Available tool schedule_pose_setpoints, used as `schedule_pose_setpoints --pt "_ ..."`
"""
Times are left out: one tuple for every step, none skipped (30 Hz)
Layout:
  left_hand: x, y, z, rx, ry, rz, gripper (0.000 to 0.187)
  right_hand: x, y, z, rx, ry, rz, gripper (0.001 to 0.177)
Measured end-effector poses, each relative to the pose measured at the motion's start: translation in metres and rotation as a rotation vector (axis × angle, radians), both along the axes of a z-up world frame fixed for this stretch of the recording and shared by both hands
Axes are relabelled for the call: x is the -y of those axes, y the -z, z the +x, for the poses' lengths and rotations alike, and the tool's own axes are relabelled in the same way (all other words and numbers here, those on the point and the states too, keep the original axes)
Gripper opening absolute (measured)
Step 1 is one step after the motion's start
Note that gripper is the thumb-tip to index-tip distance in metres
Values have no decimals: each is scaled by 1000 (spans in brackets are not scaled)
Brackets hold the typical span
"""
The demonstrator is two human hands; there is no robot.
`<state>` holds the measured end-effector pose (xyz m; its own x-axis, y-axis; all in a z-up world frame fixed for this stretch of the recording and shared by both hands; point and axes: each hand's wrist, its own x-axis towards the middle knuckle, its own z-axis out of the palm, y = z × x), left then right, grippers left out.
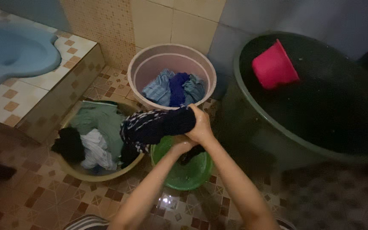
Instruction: The person washes a garment by hand in a bucket of soapy water, wrings it out, and rinses it using water from a larger tub.
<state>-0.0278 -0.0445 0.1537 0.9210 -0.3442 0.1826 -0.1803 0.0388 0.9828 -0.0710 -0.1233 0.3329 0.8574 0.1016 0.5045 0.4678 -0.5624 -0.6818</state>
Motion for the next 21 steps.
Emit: schedule_pose_setpoints --pt "1 4 -2 4 -40 -28 77 -5 -1 -5 -95 13 17 47" --pt "0 6 -2 4 -72 -60 75 -8 -1 -7 -96 18 19 47" --pt "-2 9 0 1 -97 -102 73 -11 1 -10 8 -20 26 52" --pt "-7 11 0 -36 -102 -158 71 -10 4 -13 112 -60 29 58" --pt "-14 13 0 -62 -107 -212 69 -7 9 -17 111 -55 28 58" --pt "-24 13 3 -104 -114 -265 67 -5 15 -15 180 -25 -66 67" --pt "-31 13 6 -140 -106 -313 65 -2 21 -11 248 6 -159 77" --pt "-38 12 4 -175 -89 -347 63 5 26 -7 247 8 -160 77" --pt "-40 8 3 -190 -74 -377 61 16 30 1 -151 -50 59 99" --pt "-40 4 5 -183 -54 -379 59 29 37 8 -549 -112 279 122" --pt "-36 -4 8 -164 -34 -378 57 41 46 12 -548 -109 282 122" --pt "-31 -14 12 -135 -18 -373 55 50 55 18 -485 -308 347 127" --pt "-23 -25 12 -104 0 -356 53 55 64 23 -418 -507 410 131" --pt "-19 -35 11 -90 13 -344 51 60 74 27 -420 -506 411 131" --pt "-18 -45 8 -76 24 -343 49 64 82 30 -382 -573 382 129" --pt "-18 -54 7 -15 20 -332 47 67 88 34 -341 -639 351 127" --pt "-22 -61 7 106 0 -321 45 69 95 38 -341 -637 351 127" --pt "-21 -63 4 261 -37 -289 48 69 103 39 -454 -588 370 119" --pt "-21 -62 -1 255 -34 -291 48 70 112 40 -566 -537 388 110" --pt "-23 -61 -1 218 -84 -141 39 68 119 42 -563 -537 387 110" --pt "-23 -59 1 180 -132 10 31 65 128 42 -541 -424 203 83"
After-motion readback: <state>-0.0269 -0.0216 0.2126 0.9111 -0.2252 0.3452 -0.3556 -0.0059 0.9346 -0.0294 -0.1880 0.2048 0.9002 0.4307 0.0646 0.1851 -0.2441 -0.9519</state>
